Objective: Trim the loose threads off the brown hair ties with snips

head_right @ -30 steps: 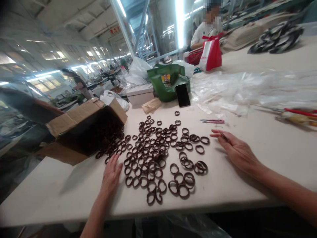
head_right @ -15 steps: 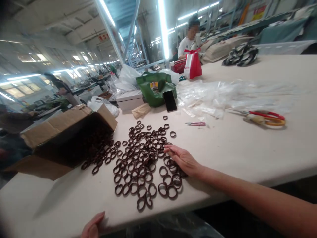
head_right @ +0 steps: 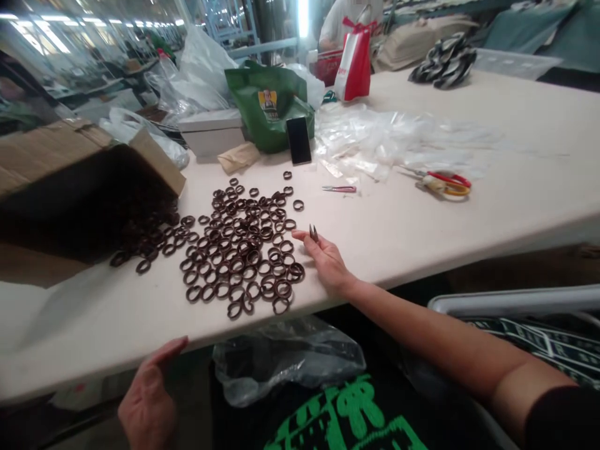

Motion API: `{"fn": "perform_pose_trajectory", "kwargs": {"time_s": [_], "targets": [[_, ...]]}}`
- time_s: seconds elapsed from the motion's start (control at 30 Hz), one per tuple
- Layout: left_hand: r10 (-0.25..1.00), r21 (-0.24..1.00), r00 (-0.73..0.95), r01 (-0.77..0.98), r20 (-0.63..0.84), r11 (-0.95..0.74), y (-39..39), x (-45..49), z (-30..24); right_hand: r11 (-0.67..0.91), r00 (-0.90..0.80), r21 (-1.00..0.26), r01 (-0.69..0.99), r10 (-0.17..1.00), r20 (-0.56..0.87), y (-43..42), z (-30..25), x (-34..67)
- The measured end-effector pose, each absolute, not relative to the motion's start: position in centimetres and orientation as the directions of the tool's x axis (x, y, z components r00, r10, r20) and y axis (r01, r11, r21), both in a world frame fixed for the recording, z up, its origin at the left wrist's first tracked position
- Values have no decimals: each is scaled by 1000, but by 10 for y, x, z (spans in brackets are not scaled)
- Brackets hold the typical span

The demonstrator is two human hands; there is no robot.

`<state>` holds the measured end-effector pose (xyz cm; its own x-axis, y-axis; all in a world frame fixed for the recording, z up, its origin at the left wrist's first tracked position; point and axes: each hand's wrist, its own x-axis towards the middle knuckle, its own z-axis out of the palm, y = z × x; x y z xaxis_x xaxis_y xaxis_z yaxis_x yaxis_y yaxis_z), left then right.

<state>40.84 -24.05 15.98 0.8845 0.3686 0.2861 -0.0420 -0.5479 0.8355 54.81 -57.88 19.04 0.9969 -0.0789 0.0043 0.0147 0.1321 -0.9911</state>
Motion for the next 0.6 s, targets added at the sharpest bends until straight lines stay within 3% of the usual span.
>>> {"fn": "perform_pose_trajectory", "kwargs": {"time_s": [0.1, 0.2, 0.33, 0.4, 0.6], "targets": [[36, 832, 992, -85, 125, -548, -264, 397, 144, 139, 999, -990, 16, -48, 9, -578, 190, 537], [-335, 697, 935, -165, -115, -698, -289, 388, 127, 126, 999, -992, 25, 21, 28, -572, 190, 533], [-444, 449, 830, -273, -337, -851, -295, 370, 108, 128, 998, -992, -13, 60, -5, -566, 190, 537], [-484, 414, 828, -350, -284, -840, -290, 359, 103, 143, 996, -988, -49, 77, -38, -563, 188, 541], [-530, 338, 845, -520, 70, -784, -287, 337, 108, 140, 990, -988, -59, 136, -40, -548, 186, 537]]}}
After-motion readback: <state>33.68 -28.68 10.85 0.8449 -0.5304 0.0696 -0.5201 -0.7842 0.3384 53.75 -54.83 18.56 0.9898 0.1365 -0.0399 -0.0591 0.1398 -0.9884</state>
